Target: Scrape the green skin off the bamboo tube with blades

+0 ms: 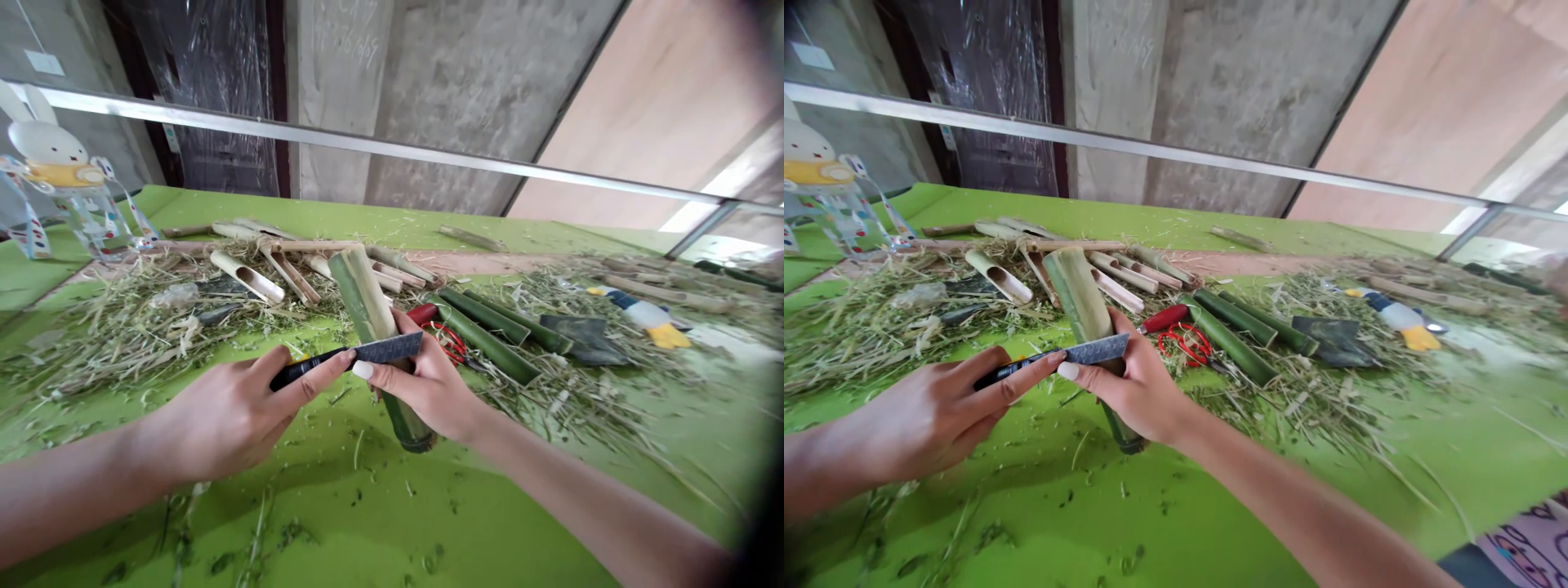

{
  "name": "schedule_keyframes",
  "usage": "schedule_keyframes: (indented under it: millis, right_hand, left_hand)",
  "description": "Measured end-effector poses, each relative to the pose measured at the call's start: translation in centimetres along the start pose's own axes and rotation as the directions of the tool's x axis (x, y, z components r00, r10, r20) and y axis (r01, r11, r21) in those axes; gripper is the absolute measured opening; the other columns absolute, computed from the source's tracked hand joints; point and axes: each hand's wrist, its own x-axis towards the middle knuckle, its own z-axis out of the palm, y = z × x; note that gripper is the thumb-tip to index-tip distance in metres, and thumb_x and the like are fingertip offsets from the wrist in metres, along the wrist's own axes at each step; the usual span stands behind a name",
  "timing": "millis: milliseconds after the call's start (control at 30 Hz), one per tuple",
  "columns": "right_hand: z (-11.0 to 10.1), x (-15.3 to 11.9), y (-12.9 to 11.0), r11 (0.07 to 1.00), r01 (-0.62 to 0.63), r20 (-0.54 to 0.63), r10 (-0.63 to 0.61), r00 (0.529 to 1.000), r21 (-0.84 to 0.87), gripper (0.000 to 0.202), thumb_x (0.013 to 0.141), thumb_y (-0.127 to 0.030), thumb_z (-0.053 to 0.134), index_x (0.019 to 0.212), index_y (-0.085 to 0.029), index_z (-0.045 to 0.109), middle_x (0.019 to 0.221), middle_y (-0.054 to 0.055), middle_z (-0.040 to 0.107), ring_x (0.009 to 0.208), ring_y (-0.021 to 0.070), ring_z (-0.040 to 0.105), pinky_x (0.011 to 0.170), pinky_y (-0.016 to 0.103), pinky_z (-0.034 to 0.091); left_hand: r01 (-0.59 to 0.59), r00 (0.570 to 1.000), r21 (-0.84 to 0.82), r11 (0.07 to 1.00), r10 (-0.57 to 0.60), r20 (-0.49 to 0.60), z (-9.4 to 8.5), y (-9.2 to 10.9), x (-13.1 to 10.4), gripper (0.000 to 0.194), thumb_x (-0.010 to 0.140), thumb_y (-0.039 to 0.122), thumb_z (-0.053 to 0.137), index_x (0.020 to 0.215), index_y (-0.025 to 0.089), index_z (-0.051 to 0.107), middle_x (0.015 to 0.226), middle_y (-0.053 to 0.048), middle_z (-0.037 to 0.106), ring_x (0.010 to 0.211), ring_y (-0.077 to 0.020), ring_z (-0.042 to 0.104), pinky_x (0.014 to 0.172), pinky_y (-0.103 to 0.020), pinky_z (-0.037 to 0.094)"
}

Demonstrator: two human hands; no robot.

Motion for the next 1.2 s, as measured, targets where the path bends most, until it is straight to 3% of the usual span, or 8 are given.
schedule_keyframes:
  millis: [200,333,433,600,833,1000,1133,1200]
  right_hand:
    - [0.0,-0.1,0.3,0.997,-0.01,-0.025,0.008,1.0,-0.075,0.043,0.074,-0.027,0.065,0.114,-0.019,0.05,0.072,-0.001,0.052,0.06,0.0099,0.047,0.052,0.024,0.043]
    - [0.1,0.2,0.4,0.995,-0.055,-0.063,0.05,0.997,-0.08,0.025,0.075,-0.034,0.062,0.092,-0.017,0.055,0.063,-0.002,0.049,0.053,0.0087,0.046,0.047,0.023,0.041]
    - [-0.2,0.8,0.7,0.992,-0.09,-0.147,0.076,0.986,-0.087,0.026,0.077,-0.042,0.057,0.075,-0.017,0.05,0.056,-0.003,0.047,0.048,0.0085,0.046,0.043,0.022,0.039]
    - [-1.4,1.6,1.4,0.997,-0.068,-0.266,0.06,0.962,-0.024,0.03,0.076,-0.047,0.056,0.078,-0.019,0.045,0.056,-0.005,0.047,0.043,0.009,0.047,0.04,0.023,0.042]
    - [-2.6,2.0,1.2,0.998,-0.049,-0.233,0.059,0.971,0.049,0.029,0.075,-0.044,0.058,0.081,-0.019,0.043,0.056,-0.005,0.049,0.043,0.0088,0.049,0.041,0.023,0.043]
    - [-3.8,2.8,1.6,0.978,-0.072,-0.132,0.099,0.986,0.194,0.033,0.071,-0.04,0.064,0.087,-0.019,0.046,0.059,-0.004,0.053,0.045,0.0087,0.05,0.043,0.024,0.045]
    - [-4.6,3.4,2.6,0.972,-0.081,-0.168,0.12,0.978,0.222,0.034,0.063,-0.04,0.071,0.079,-0.016,0.053,0.059,-0.001,0.055,0.048,0.0091,0.051,0.046,0.024,0.044]
    - [-5.1,3.6,3.0,0.967,-0.038,-0.189,0.088,0.978,0.252,0.035,0.06,-0.041,0.073,0.075,-0.016,0.055,0.06,-0.001,0.055,0.05,0.009,0.051,0.048,0.024,0.044]
  left_hand:
    - [-0.002,0.999,0.048,0.999,0.004,-0.033,0.2,0.0,-0.1,0.068,0.082,0.011,0.032,0.144,0.021,0.006,0.075,-0.003,0.05,0.039,-0.0062,0.036,0.038,-0.02,0.032]
    - [0.003,0.998,0.073,0.997,0.002,-0.063,0.5,-0.6,0.6,0.065,0.083,0.013,0.032,0.143,0.023,0.01,0.074,-0.003,0.051,0.038,-0.0058,0.036,0.037,-0.019,0.033]
    - [0.038,0.997,0.105,0.994,-0.031,-0.065,0.9,-1.3,1.9,0.06,0.084,0.017,0.032,0.142,0.025,0.018,0.076,-0.004,0.053,0.04,-0.0062,0.039,0.038,-0.019,0.036]
    - [0.046,0.999,0.18,0.983,-0.048,0.002,0.9,-2.2,5.0,0.056,0.084,0.021,0.033,0.14,0.027,0.025,0.079,-0.006,0.057,0.041,-0.0073,0.044,0.041,-0.02,0.039]
    - [0.219,0.976,0.112,0.969,-0.217,-0.035,-1.5,-4.6,8.3,0.054,0.088,0.025,0.029,0.141,0.025,0.021,0.095,-0.01,0.061,0.061,-0.0133,0.056,0.059,-0.027,0.047]
    - [0.22,0.971,0.096,0.971,-0.228,0.078,-2.0,-3.9,8.4,0.053,0.09,0.026,0.026,0.142,0.027,0.017,0.097,-0.01,0.06,0.063,-0.0136,0.057,0.059,-0.026,0.046]
    - [0.141,0.948,0.147,0.979,-0.177,0.263,-1.1,-1.9,8.2,0.055,0.088,0.025,0.029,0.142,0.03,0.016,0.093,-0.01,0.059,0.054,-0.0141,0.055,0.05,-0.026,0.042]
    - [0.11,0.942,0.174,0.979,-0.159,0.295,-0.7,-1.4,8.3,0.056,0.088,0.024,0.03,0.141,0.031,0.016,0.093,-0.01,0.059,0.054,-0.0155,0.056,0.047,-0.026,0.04]
